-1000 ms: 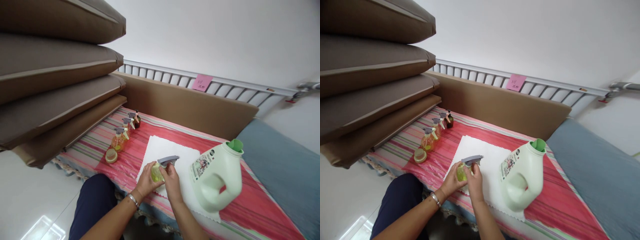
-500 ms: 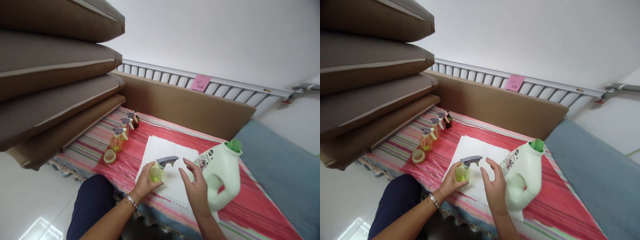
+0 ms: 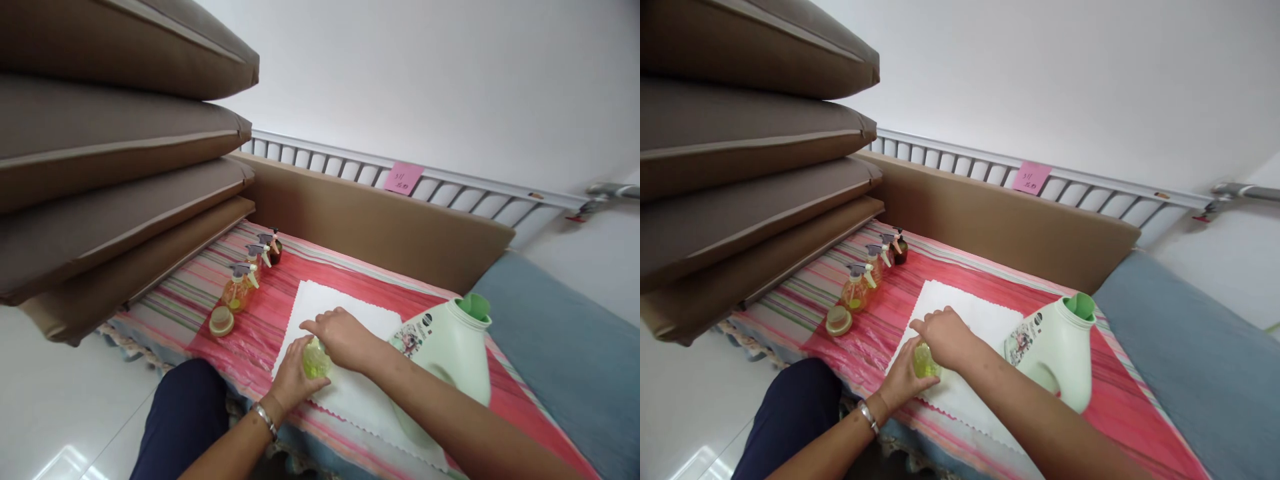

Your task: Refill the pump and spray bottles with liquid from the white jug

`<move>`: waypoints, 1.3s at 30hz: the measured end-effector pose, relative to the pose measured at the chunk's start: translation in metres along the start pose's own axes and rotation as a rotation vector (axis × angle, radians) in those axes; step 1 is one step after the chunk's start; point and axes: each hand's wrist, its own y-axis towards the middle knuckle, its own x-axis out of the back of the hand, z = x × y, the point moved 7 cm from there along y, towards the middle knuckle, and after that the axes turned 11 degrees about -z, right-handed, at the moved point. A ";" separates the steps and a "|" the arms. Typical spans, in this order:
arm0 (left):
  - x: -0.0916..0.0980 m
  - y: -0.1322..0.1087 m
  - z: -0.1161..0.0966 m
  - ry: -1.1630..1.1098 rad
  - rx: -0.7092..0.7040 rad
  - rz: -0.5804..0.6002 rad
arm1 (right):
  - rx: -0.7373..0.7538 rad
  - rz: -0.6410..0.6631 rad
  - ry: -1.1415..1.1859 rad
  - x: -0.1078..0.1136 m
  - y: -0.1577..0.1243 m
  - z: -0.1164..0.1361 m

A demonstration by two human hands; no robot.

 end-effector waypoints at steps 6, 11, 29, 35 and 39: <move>0.000 0.000 0.001 -0.025 0.015 0.005 | -0.118 0.104 -0.074 -0.006 0.007 -0.008; 0.001 -0.001 0.001 -0.039 0.021 0.004 | -0.098 0.173 -0.109 -0.008 0.010 -0.009; 0.000 -0.001 -0.004 -0.045 -0.021 0.046 | -0.051 0.187 -0.190 -0.009 0.023 -0.003; 0.000 0.000 -0.003 -0.054 0.015 0.050 | 0.056 0.230 -0.277 -0.005 0.016 0.012; 0.001 0.001 -0.005 -0.063 0.035 0.048 | 0.108 0.245 -0.311 -0.017 0.015 0.020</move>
